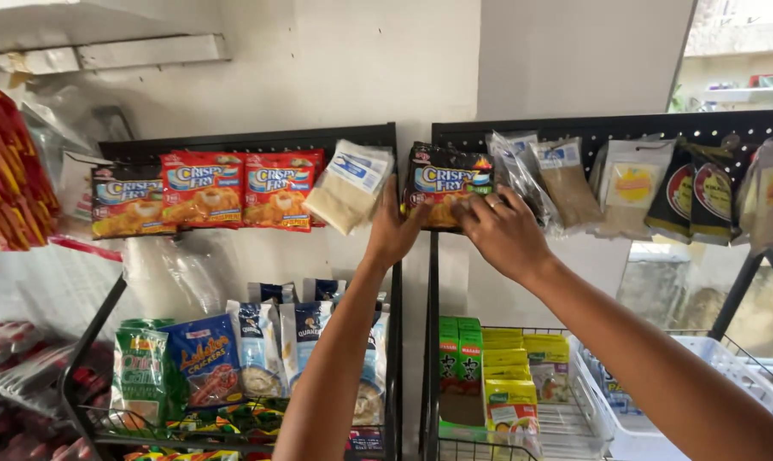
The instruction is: Organizing and stocking food packets and sachets on shelves in a grocery store.
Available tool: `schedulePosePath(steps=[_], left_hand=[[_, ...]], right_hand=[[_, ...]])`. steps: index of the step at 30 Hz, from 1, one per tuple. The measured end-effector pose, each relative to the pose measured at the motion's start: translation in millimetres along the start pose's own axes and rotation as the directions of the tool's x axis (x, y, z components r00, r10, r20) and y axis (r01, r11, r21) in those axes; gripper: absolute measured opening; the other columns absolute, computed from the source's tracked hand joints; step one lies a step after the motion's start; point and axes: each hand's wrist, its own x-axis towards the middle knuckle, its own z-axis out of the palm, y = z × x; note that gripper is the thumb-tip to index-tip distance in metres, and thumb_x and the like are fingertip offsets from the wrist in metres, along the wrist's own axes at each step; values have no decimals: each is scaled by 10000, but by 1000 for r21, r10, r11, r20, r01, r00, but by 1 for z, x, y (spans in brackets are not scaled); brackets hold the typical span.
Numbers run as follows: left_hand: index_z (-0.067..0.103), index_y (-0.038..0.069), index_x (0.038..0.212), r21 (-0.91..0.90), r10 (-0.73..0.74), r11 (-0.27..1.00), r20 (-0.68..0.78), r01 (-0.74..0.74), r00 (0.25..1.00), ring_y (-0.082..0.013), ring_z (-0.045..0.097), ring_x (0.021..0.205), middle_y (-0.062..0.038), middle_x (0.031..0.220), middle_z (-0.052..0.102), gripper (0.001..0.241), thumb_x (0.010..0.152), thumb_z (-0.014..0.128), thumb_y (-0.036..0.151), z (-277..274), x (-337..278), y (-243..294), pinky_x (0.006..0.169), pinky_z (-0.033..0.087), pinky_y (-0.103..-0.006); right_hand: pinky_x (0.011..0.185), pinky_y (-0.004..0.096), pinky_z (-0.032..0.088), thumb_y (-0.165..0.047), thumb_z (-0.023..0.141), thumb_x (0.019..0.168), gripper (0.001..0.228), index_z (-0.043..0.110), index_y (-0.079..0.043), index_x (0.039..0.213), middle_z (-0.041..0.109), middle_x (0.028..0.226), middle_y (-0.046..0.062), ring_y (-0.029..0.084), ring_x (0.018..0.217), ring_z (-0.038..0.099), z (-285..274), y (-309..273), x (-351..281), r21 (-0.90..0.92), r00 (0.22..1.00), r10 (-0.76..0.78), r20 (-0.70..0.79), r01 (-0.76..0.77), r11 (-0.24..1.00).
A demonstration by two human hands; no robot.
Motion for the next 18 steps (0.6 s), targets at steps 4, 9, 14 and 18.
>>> schedulePosePath(steps=[4, 9, 14, 18], left_hand=[[202, 0, 1568, -387, -333, 826, 250, 409, 909, -231, 476, 1351, -144, 1474, 491, 880, 961, 686, 414, 15, 10, -11, 1126, 370, -341], [474, 26, 1483, -590, -261, 712, 281, 380, 924, -166, 575, 1214, -65, 1326, 634, 634, 974, 621, 373, 35, 0, -23, 1052, 450, -322], [485, 37, 1476, -580, -336, 660, 342, 478, 878, -135, 549, 1260, -44, 1364, 624, 605, 1010, 595, 407, 40, -9, -4, 1093, 391, -289], [465, -3, 1503, -540, -361, 676, 350, 501, 864, -153, 565, 1276, -62, 1371, 638, 685, 1001, 588, 445, 67, -10, -44, 1085, 414, -293]], right_hand=[[1026, 470, 447, -370, 683, 796, 532, 682, -63, 1231, 690, 1124, 103, 263, 1067, 645, -42, -7, 12, 72, 995, 27, 92, -34, 997], [1044, 453, 432, -239, 608, 937, 438, 661, -53, 1331, 699, 1190, 84, 201, 1108, 629, -5, -9, 2, -287, 990, -64, -126, 25, 957], [1023, 455, 440, -240, 596, 937, 419, 667, -92, 1323, 692, 1207, 74, 194, 1076, 616, 1, 8, -1, -292, 983, -105, -149, 58, 955], [998, 456, 448, -237, 590, 939, 415, 679, -87, 1315, 689, 1181, 73, 198, 1087, 615, -4, 15, -5, -295, 976, -155, -156, 104, 950]])
